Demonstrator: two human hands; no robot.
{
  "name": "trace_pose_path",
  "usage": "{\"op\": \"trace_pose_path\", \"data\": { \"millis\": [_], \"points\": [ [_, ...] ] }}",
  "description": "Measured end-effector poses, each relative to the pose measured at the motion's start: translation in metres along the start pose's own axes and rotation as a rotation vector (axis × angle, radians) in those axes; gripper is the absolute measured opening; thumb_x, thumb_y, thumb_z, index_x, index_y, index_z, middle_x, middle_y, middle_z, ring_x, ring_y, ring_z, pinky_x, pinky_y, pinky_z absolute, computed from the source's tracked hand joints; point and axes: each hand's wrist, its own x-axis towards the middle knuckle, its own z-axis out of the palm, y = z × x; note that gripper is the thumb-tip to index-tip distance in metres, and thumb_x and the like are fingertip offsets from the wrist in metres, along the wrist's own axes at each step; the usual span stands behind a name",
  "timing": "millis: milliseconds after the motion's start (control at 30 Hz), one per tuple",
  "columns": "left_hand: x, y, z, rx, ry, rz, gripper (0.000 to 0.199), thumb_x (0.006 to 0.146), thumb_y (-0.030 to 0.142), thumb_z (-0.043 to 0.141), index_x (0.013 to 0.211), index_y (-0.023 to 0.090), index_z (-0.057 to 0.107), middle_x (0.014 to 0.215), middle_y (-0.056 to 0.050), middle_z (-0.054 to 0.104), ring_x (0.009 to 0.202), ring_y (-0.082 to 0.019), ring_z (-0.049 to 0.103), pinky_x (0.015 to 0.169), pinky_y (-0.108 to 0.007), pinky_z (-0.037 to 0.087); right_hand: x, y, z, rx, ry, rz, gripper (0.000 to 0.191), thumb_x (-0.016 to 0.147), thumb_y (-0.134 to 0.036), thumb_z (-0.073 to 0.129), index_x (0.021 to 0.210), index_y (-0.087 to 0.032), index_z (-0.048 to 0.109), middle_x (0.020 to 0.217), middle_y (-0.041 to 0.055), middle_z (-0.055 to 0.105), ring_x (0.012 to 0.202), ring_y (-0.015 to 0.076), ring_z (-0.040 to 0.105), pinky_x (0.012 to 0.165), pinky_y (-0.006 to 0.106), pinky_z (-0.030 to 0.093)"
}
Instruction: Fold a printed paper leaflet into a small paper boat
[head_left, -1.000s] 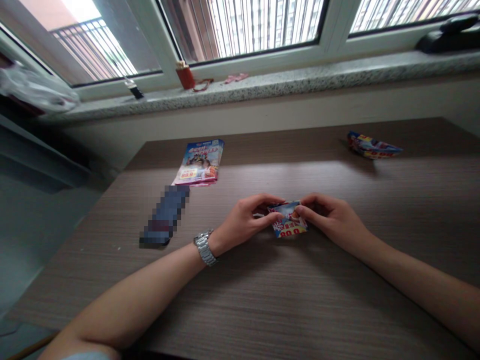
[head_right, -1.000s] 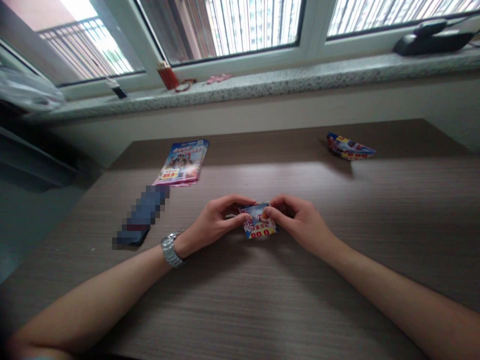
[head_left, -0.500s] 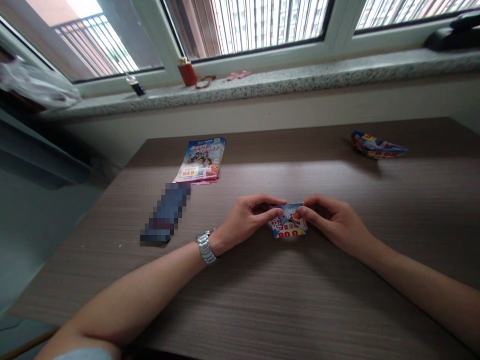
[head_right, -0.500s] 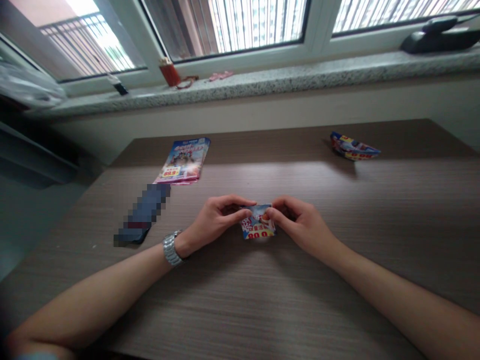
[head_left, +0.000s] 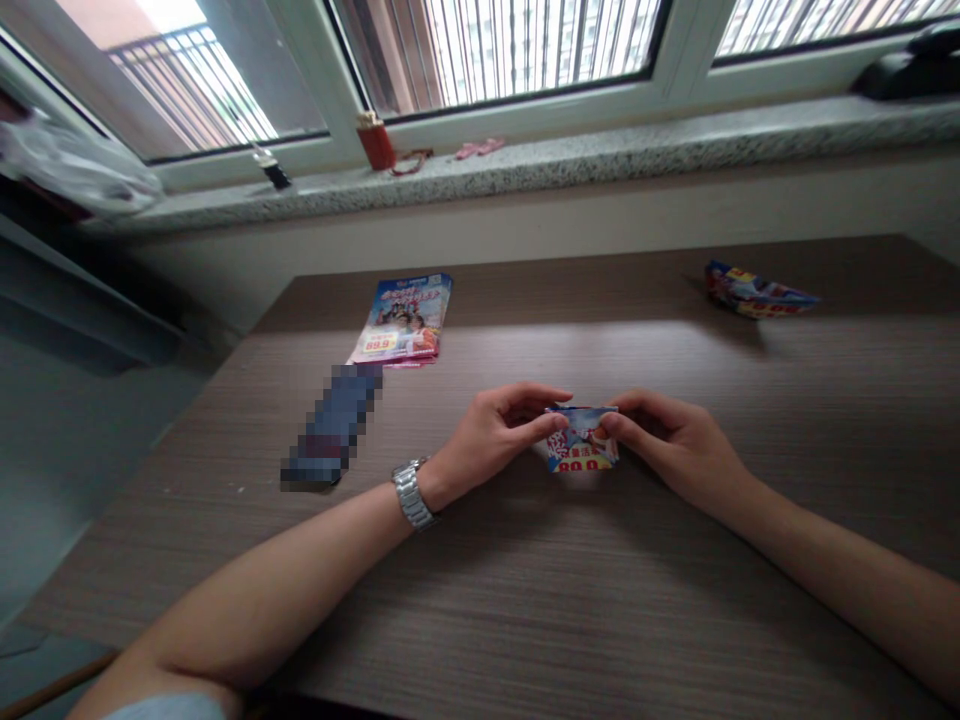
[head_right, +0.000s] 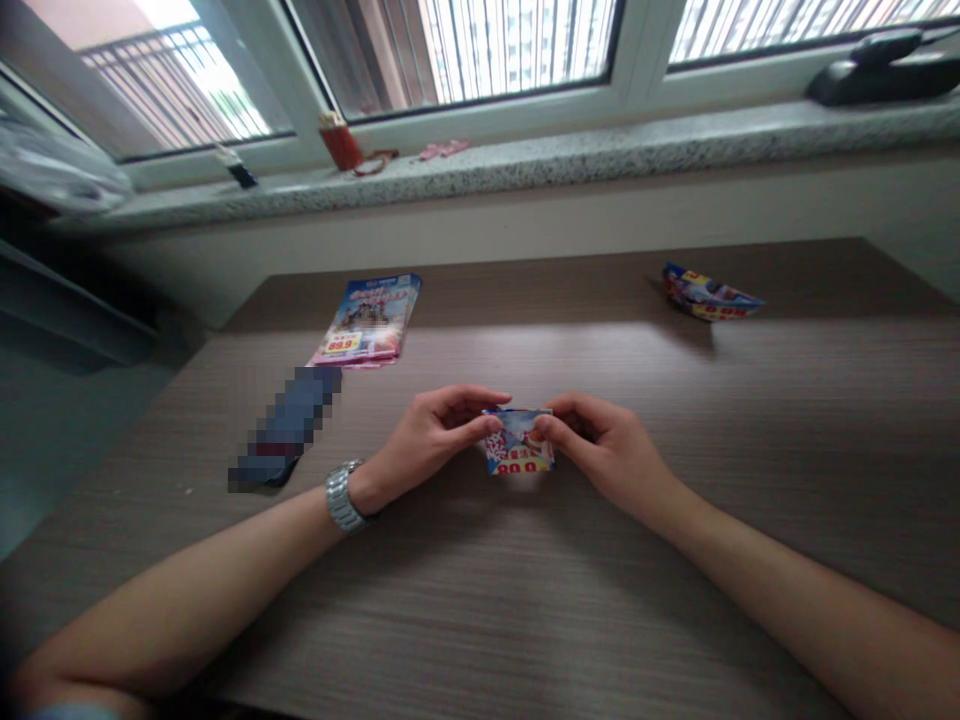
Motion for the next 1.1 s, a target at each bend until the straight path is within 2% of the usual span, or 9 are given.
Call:
{"op": "trace_pose_path", "data": {
  "millis": [167,300,600,767,933,1100],
  "points": [
    [0.0018,-0.0009,-0.0026,-0.025,0.051,-0.056,0.027,0.087,0.038,0.073,0.100,0.014,0.073,0.094,-0.006,0.075,0.083,-0.014,0.069,0.079,-0.025,0.057,-0.0012,0.0012,-0.0006,0.018,0.032,0.000,0.026,0.086,-0.052,0.067,0.087,-0.027,0.070,0.080,0.0017,0.076,0.070,0.0209,0.070,0.064,0.032,0.057],
    [0.0021,0.0006,-0.0026,-0.027,0.066,-0.068,0.029,0.085,0.041,0.074,0.097,0.014,0.074,0.092,-0.006,0.075,0.081,-0.014,0.067,0.077,-0.025,0.055,-0.0023,0.0006,-0.0008,0.024,0.028,0.001,0.025,0.087,-0.051,0.067,0.087,-0.026,0.070,0.080,0.0017,0.076,0.071,0.0207,0.070,0.064,0.032,0.056],
    [0.0027,0.0004,-0.0014,-0.078,0.075,-0.068,0.024,0.086,0.037,0.074,0.087,0.014,0.074,0.082,-0.002,0.072,0.074,-0.010,0.063,0.072,-0.020,0.051,-0.0040,-0.0020,-0.0006,-0.016,0.014,-0.027,0.023,0.089,-0.048,0.065,0.087,-0.026,0.071,0.079,0.0017,0.075,0.070,0.0196,0.068,0.063,0.031,0.054],
    [0.0023,-0.0008,-0.0017,-0.038,0.070,-0.069,0.026,0.087,0.039,0.073,0.090,0.013,0.073,0.084,-0.004,0.072,0.076,-0.011,0.065,0.073,-0.022,0.052,-0.0034,0.0000,0.0004,-0.048,0.017,-0.034,0.026,0.089,-0.050,0.064,0.087,-0.026,0.071,0.080,0.0025,0.075,0.070,0.0209,0.068,0.062,0.032,0.054],
    [0.0015,-0.0008,-0.0019,-0.071,0.000,-0.064,0.024,0.085,0.034,0.075,0.099,0.015,0.073,0.096,-0.006,0.074,0.085,-0.013,0.068,0.082,-0.025,0.054,-0.0030,0.0023,-0.0006,-0.030,0.066,-0.010,0.024,0.089,-0.049,0.064,0.087,-0.027,0.071,0.079,0.0016,0.075,0.070,0.0214,0.070,0.064,0.033,0.057],
    [0.0022,-0.0023,-0.0032,-0.063,0.008,-0.065,0.024,0.086,0.034,0.075,0.098,0.014,0.074,0.095,-0.006,0.074,0.084,-0.013,0.067,0.081,-0.025,0.054,-0.0032,0.0019,-0.0013,-0.027,0.054,-0.032,0.022,0.090,-0.047,0.063,0.087,-0.027,0.071,0.081,0.0013,0.075,0.072,0.0204,0.070,0.066,0.032,0.057]
  ]
}}
